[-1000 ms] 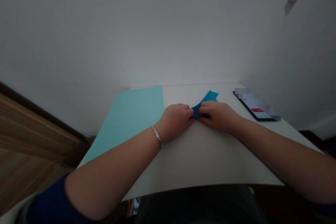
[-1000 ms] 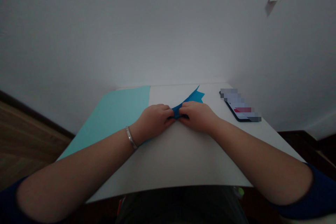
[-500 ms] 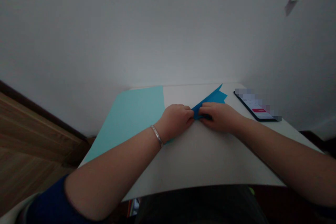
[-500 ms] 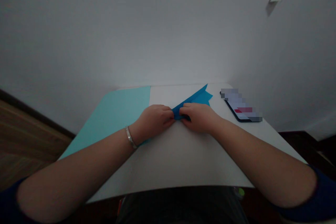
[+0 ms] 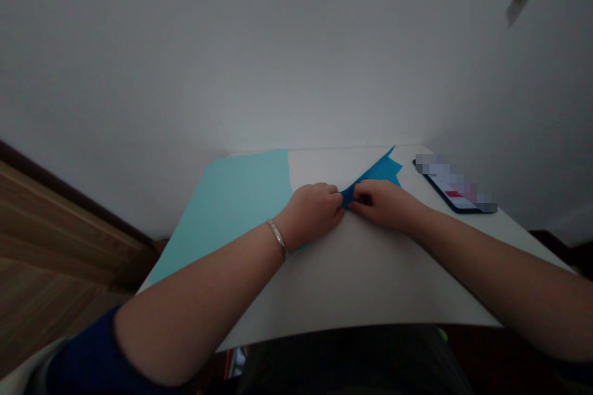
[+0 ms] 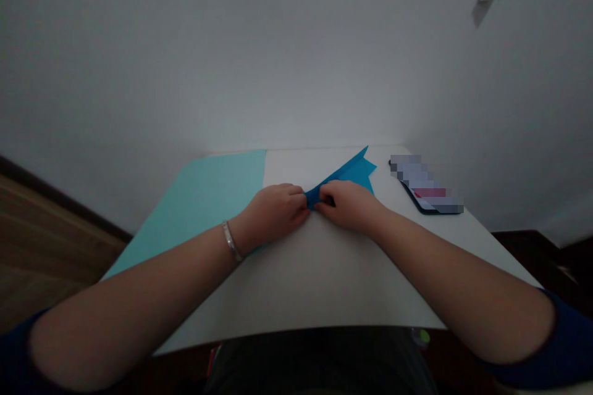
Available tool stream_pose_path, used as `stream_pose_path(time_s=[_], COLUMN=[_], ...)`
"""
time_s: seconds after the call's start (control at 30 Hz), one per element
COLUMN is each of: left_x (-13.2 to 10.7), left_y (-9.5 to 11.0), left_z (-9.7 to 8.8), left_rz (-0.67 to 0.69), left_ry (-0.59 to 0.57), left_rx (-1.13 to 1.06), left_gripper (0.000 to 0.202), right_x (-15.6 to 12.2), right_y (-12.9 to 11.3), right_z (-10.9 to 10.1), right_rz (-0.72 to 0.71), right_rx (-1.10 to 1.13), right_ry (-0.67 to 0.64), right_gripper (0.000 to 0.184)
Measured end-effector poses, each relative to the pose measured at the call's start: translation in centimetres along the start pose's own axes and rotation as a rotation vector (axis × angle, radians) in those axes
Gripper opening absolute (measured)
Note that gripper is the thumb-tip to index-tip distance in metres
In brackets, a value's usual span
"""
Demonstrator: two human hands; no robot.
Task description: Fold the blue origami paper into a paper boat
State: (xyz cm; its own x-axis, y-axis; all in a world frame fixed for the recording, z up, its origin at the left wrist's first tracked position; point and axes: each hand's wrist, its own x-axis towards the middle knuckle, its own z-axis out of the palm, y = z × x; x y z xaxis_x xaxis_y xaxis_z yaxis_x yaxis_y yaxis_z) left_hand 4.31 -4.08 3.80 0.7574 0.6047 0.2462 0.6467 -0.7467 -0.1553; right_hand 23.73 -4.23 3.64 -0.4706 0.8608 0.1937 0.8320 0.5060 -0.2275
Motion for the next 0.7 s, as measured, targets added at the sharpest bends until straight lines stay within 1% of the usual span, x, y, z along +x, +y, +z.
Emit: stream_pose_path(time_s=[0.17, 0.4, 0.6, 0.7], left_x=[-0.06, -0.04, -0.08, -0.1], left_y=[-0.12, -0.24, -0.27, -0.21], left_z=[0.1, 0.01, 0.04, -0.09], left_rz=[-0.025, -0.023, -0.02, -0.043], left_ry=[0.001, -0.024, -0.011, 0.006], left_rx=[-0.007, -0.01, -0.013, -0.039], left_gripper=[0.017, 0.018, 0.016, 0.014], right_x=[0.16, 0.25, 0.37, 0.37], right_y=[-0.1, -0.03, 0.1, 0.1], right_z=[0.09, 0.33, 0.47, 0.43], right_rz=[0.024, 0.036, 0.051, 0.064], right_rx=[0.046, 0.075, 0.103, 0.111], right_ry=[-0.003, 0.004, -0.018, -0.025], right_gripper=[0.014, 0.015, 0.013, 0.013])
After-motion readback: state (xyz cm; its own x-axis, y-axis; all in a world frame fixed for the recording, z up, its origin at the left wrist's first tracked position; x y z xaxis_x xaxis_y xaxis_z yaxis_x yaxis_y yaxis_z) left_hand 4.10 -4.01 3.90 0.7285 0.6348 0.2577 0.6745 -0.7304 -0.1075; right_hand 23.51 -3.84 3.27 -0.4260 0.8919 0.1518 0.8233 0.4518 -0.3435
